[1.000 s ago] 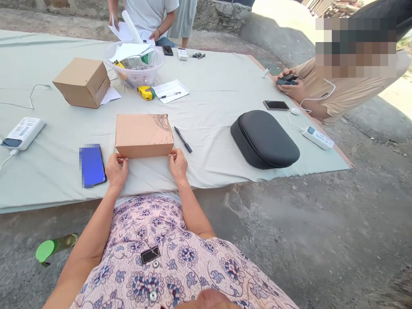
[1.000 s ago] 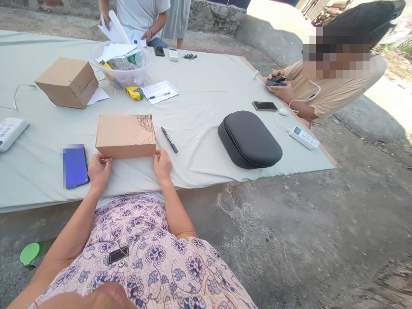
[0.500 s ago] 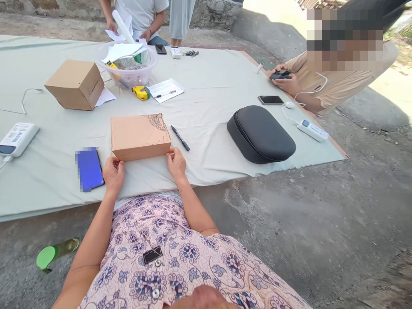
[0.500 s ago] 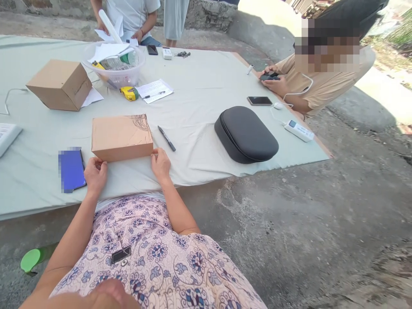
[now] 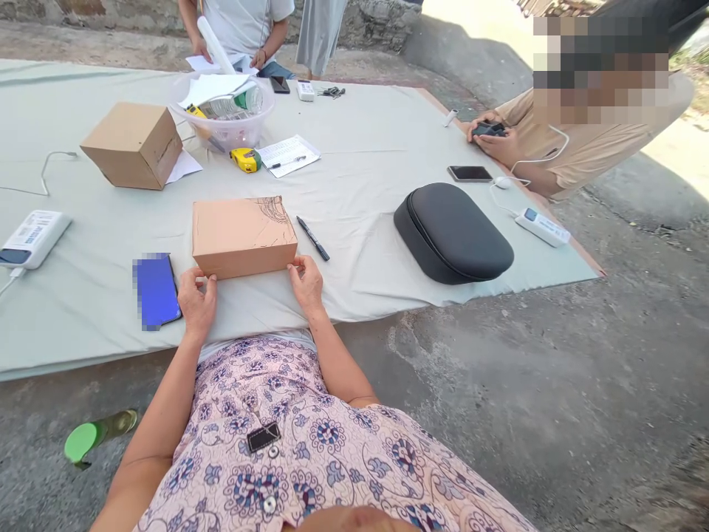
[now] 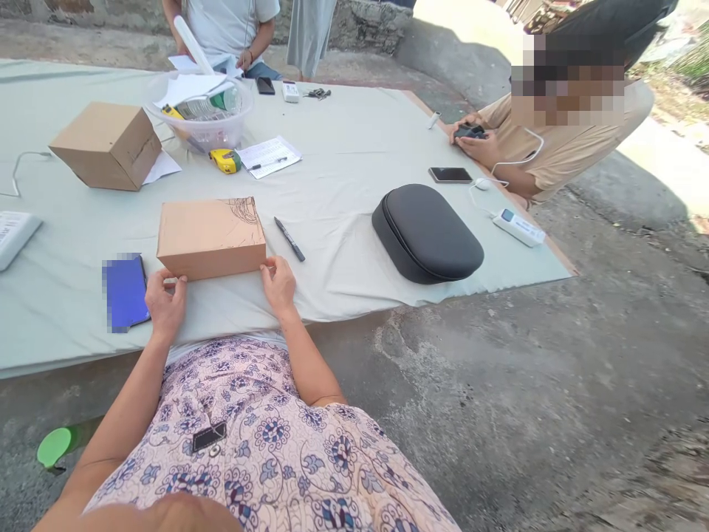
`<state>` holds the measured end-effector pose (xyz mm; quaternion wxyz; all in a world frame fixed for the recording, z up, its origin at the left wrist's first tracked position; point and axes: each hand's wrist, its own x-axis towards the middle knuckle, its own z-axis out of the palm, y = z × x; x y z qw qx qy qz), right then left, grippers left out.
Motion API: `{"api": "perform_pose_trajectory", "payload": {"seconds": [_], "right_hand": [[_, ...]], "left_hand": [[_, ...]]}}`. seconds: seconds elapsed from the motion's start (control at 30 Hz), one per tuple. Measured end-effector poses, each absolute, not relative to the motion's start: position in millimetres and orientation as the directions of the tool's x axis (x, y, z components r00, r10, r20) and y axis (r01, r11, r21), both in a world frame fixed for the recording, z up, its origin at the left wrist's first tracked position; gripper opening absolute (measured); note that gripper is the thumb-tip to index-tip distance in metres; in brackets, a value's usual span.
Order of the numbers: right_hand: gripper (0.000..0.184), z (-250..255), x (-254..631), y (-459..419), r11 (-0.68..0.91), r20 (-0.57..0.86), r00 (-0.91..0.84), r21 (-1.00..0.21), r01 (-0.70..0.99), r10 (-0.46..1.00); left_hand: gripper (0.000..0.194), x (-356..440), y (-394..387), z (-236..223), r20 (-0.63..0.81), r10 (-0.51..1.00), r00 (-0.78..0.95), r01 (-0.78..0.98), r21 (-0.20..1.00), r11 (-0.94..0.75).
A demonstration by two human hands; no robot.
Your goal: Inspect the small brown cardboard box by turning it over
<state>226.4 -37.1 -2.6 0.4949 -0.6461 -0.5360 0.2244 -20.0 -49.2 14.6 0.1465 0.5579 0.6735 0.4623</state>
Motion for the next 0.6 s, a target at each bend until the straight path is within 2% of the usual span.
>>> {"api": "perform_pose_trajectory", "payload": {"seconds": [0.17, 0.3, 0.47, 0.6], "right_hand": [[0.029, 7.6, 223.6, -44.2, 0.172, 0.328, 0.359, -0.898, 0.404, 0.874], [0.03, 26.3, 221.8, -51.4, 0.275, 0.454, 0.389, -0.858, 0.434, 0.802], [0.028, 45.1, 218.5, -48.6, 0.379, 0.612, 0.356, -0.752, 0.54, 0.706], [0.043, 51.2, 210.8, -34.9, 0.342, 0.638, 0.331, -0.699, 0.628, 0.695]], "left_hand": [[0.021, -11.9, -57.3, 22.3, 0.334, 0.862, -0.382, 0.458, 0.878, -0.138], [0.031, -1.6, -62.2, 37.9, 0.429, 0.81, -0.399, 0.402, 0.876, -0.266], [0.06, 5.9, -58.8, 54.9, 0.49, 0.787, -0.375, 0.504, 0.82, -0.27], [0.07, 9.5, -46.3, 66.2, 0.498, 0.802, -0.33, 0.585, 0.775, -0.24]]}}
